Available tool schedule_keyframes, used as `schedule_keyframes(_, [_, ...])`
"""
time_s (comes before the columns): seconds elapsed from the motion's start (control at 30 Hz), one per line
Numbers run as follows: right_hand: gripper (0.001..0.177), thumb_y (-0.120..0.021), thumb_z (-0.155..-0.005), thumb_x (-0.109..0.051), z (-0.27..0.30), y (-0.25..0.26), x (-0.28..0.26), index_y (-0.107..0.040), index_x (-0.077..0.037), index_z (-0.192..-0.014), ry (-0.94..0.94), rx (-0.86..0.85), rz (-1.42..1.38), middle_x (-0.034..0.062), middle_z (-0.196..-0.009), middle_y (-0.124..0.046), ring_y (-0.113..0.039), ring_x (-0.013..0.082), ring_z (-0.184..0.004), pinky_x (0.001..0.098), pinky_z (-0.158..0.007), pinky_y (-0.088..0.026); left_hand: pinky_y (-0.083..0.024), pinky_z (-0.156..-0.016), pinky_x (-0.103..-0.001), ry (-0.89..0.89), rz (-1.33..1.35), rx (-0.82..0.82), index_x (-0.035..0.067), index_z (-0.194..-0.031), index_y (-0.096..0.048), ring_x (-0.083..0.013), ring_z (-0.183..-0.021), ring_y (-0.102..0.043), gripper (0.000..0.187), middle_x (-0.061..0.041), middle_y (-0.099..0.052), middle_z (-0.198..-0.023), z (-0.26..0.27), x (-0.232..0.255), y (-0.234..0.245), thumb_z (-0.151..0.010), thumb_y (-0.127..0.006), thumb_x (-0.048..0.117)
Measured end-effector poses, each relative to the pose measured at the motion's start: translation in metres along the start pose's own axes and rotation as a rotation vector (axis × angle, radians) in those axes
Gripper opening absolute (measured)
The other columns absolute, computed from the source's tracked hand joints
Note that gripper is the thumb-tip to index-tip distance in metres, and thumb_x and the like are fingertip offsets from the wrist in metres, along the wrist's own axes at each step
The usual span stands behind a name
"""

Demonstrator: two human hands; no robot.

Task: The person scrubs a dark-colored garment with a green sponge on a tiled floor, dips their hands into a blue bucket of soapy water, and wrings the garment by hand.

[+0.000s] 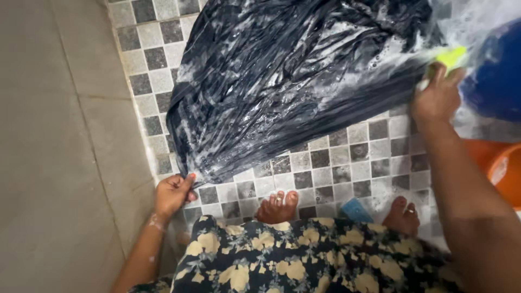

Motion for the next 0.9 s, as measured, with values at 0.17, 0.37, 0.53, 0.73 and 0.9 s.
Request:
schedule_keyframes(0.17, [0.045,-0.057,-0.103,-0.023,0.072,-0.075,-0.211,-0.047,-0.002,-0.142,0.03,0.073,-0.279,0.0141,-0.088,-0.068,-0.062,0.0253,-0.067,0.041,-0.057,-0.051,-0.041,-0.041,-0.026,0.033,-0.03,0.029,0.008,-0.06,-0.058,-0.0096,-0.043,-0.057,0.045,-0.009,-0.067,-0.054,0.006,-0.001,-0.002,-0.094,-0.074,0.033])
schedule_keyframes(0.37, [0.026,-0.06,-0.091,-0.028,0.248,-0.026,-0.469,-0.059,-0.02,-0.117,1.137,0.102,-0.438,0.0136,-0.106,-0.074,-0.068,0.0248,-0.067,0.0382,-0.056,-0.056,-0.042,-0.041,-0.027,0.058,0.129,0.032,0.009,-0.068,-0.059,-0.0097,-0.044,-0.056,0.038,-0.008,-0.068,-0.058,0.015,-0.024,-0.004,-0.093,-0.073,0.033])
schedule_keyframes(0.53, [0.031,-0.062,-0.096,-0.022,0.002,0.004,-0.199,-0.06,-0.01,-0.124,0.241,-0.154,-0.272,0.0188,-0.093,-0.068,-0.068,0.0367,-0.078,0.05,-0.064,-0.053,-0.042,-0.042,-0.026,-0.066,-0.042,0.056,0.007,-0.067,-0.057,-0.0089,-0.046,-0.057,0.045,-0.009,-0.07,-0.059,0.012,-0.015,0.003,-0.096,-0.072,0.038])
schedule_keyframes(0.73, [0.036,-0.06,-0.098,-0.016,-0.032,0.07,-0.165,-0.059,-0.008,-0.133,0.005,0.325,-0.383,0.0171,-0.108,-0.072,-0.07,0.0394,-0.094,0.0496,-0.081,-0.054,-0.046,-0.043,-0.028,0.1,-0.027,0.037,0.005,-0.066,-0.058,-0.0129,-0.046,-0.062,0.046,-0.012,-0.071,-0.059,0.006,-0.022,0.0,-0.095,-0.072,0.037])
schedule_keyframes(0.9, [0.019,-0.058,-0.105,-0.022,0.204,-0.048,-0.506,-0.06,-0.01,-0.12,0.746,-0.192,-0.388,0.0129,-0.093,-0.07,-0.069,0.0311,-0.083,0.0467,-0.077,-0.056,-0.05,-0.043,-0.027,0.071,0.097,0.039,0.009,-0.071,-0.061,-0.0133,-0.048,-0.066,0.037,-0.009,-0.07,-0.06,0.005,-0.035,-0.004,-0.095,-0.069,0.036])
Point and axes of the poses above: each hand's wrist, its own z-axis away from the middle knuckle, its own y-axis out of the back of the hand, x = y × z, the point moved 8 cm from there along -z, towards the middle knuckle
